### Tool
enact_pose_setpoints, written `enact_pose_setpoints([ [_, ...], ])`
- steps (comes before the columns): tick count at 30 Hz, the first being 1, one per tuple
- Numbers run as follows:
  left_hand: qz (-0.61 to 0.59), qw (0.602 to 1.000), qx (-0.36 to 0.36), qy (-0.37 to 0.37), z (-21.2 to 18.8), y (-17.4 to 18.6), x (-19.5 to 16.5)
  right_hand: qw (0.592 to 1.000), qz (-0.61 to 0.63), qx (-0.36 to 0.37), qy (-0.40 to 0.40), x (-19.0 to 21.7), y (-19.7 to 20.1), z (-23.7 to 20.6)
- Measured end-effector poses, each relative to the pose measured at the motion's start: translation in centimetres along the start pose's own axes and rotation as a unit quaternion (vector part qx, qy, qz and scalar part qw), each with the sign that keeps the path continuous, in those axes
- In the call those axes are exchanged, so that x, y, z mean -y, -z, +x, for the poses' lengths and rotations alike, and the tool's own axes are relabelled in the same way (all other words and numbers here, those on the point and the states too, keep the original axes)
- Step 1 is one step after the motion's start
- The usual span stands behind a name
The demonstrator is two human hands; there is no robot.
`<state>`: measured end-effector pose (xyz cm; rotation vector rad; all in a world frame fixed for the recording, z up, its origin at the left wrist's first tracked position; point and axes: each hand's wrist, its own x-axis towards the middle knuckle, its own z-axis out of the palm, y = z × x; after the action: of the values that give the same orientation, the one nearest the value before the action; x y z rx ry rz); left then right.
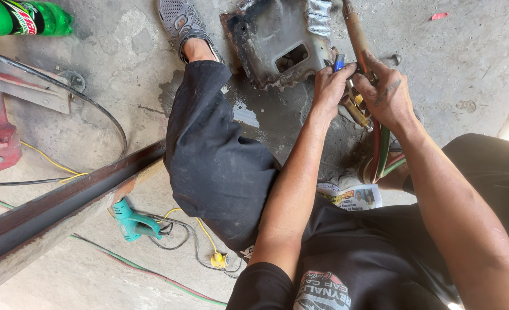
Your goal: The person uses a welding torch to apply heat and fuse a metal part on the floor. They hold the torch with one hand and guide the welding rod with the other, creating a weld bead along the edge of the metal piece.
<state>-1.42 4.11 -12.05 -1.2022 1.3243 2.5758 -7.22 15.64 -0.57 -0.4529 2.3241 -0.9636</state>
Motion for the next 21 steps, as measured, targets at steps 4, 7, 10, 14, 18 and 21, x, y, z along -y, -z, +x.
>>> enact_pose_setpoints([
  [4, 0.015, 1.0, -0.007, 0.015, 0.0, -0.4, 0.0, 1.0, 0.002, 0.0, -0.01, 0.2, 0.2, 0.1],
  [7, 0.02, 1.0, -0.006, 0.013, 0.2, -0.5, 0.3, 1.0, -0.005, -0.003, -0.006, 0.3, 0.2, 0.1],
  [10, 0.029, 1.0, -0.001, 0.007, 0.2, -0.5, 0.8, 0.999, 0.002, 0.005, -0.033, 0.4, 0.2, -0.1],
  [14, 0.034, 0.999, -0.004, 0.024, 0.3, -0.4, 1.0, 0.999, -0.004, 0.002, -0.031, 0.3, 0.1, 0.0],
  [18, 0.033, 0.999, -0.001, 0.017, 0.1, -0.5, 0.6, 1.0, 0.005, 0.0, -0.021, 0.1, -0.1, 0.0],
  [21, 0.032, 0.999, -0.003, 0.018, -0.3, -0.5, 0.1, 1.0, -0.008, 0.0, -0.017, 0.2, -0.1, 0.0],
])
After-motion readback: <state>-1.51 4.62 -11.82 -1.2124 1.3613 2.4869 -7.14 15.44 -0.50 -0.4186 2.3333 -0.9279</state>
